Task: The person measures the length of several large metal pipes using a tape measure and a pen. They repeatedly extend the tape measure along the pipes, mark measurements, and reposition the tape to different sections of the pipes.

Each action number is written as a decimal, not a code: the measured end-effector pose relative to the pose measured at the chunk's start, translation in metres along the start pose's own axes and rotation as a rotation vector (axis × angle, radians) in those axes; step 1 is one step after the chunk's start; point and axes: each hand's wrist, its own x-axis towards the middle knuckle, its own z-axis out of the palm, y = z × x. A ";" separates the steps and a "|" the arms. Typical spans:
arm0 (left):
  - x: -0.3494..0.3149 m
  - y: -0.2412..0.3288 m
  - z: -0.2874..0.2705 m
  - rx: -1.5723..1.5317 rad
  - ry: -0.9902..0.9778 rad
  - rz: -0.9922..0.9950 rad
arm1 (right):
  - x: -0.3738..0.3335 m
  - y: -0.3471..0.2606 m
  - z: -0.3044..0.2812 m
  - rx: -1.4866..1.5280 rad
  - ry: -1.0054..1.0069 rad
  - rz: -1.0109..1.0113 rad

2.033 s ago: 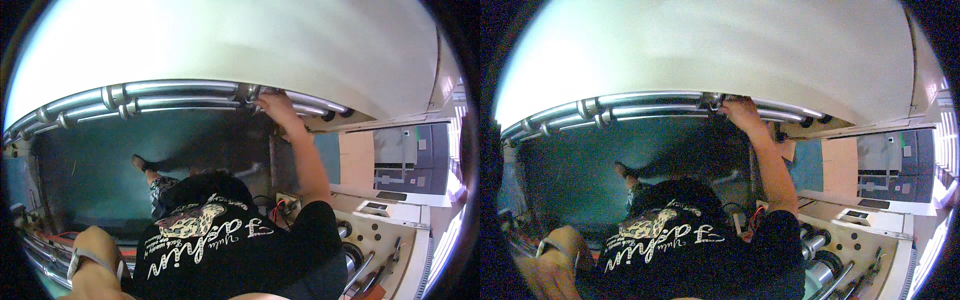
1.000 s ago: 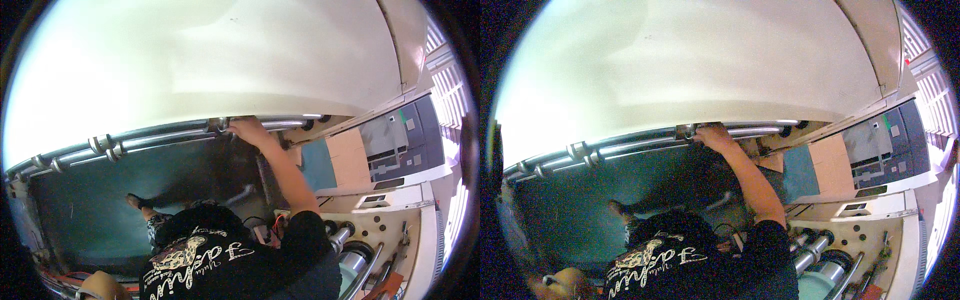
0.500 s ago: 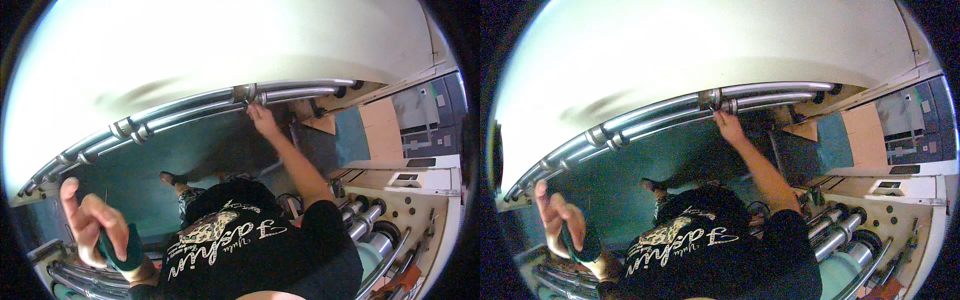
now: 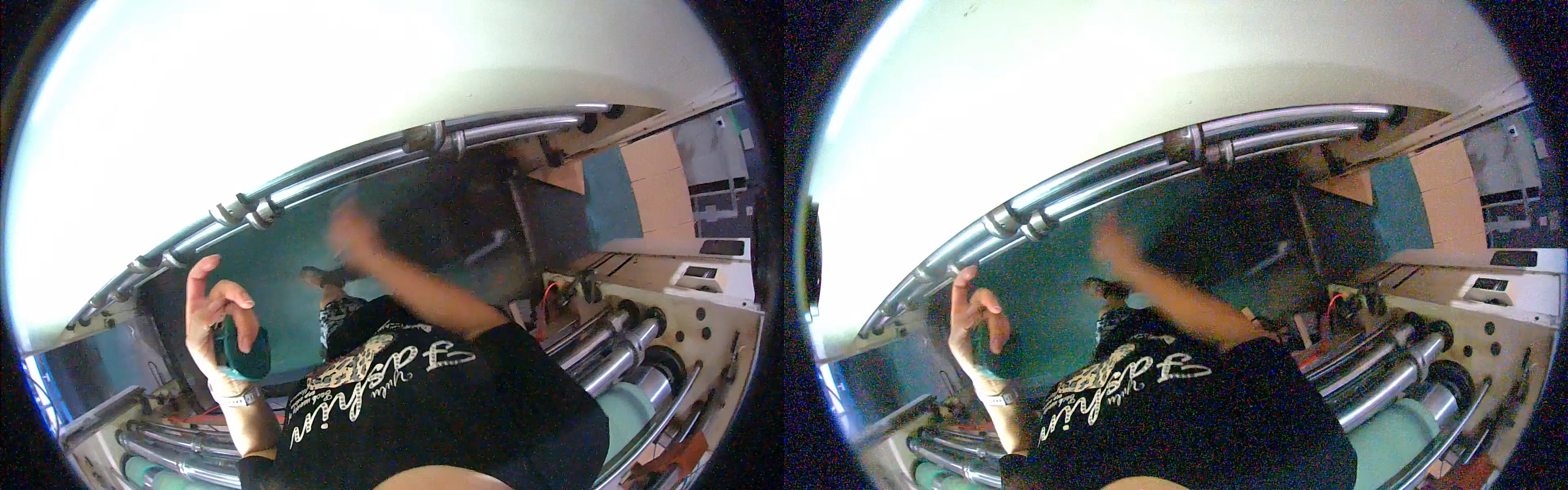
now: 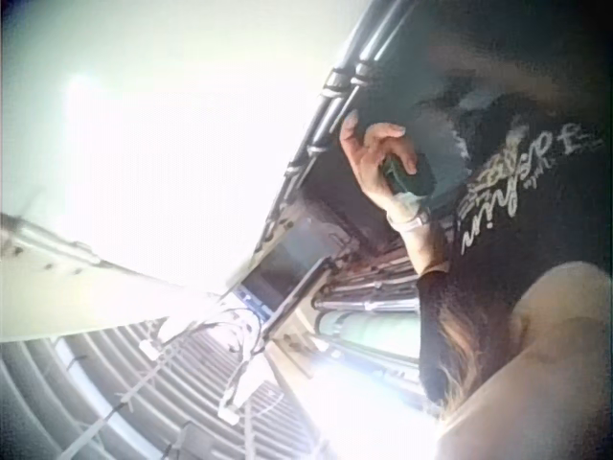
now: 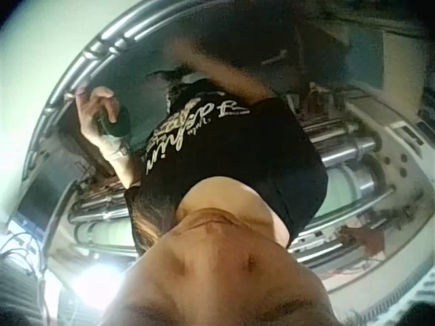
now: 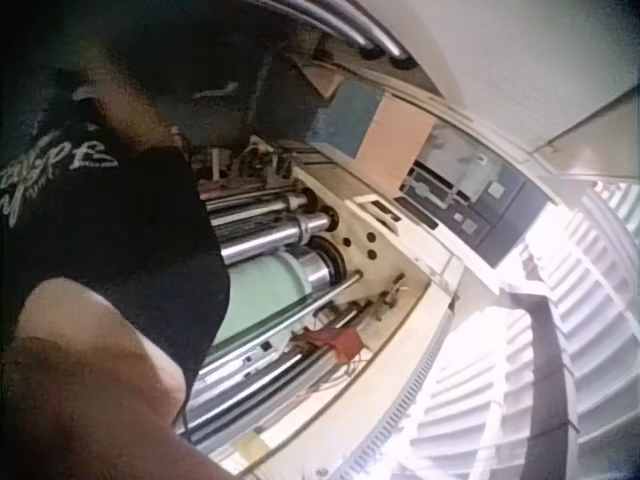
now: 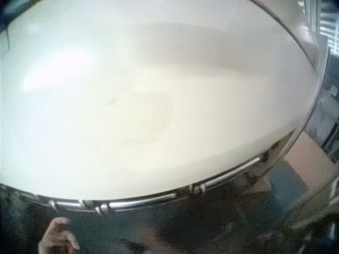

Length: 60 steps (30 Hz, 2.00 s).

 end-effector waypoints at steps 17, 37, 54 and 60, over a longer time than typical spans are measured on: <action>-0.030 -0.005 -0.075 0.333 0.245 -0.153 | 0.018 -0.037 -0.056 -0.819 -0.178 -0.130; 0.010 -0.087 -0.049 0.295 0.016 -0.402 | 0.077 -0.096 -0.198 -1.258 -0.174 -0.713; 0.026 -0.131 -0.052 0.295 0.050 -0.524 | 0.088 -0.097 -0.200 -1.321 -0.234 -0.417; 0.043 -0.138 -0.037 0.367 -0.030 -0.545 | 0.077 -0.066 -0.193 -1.372 0.128 -0.653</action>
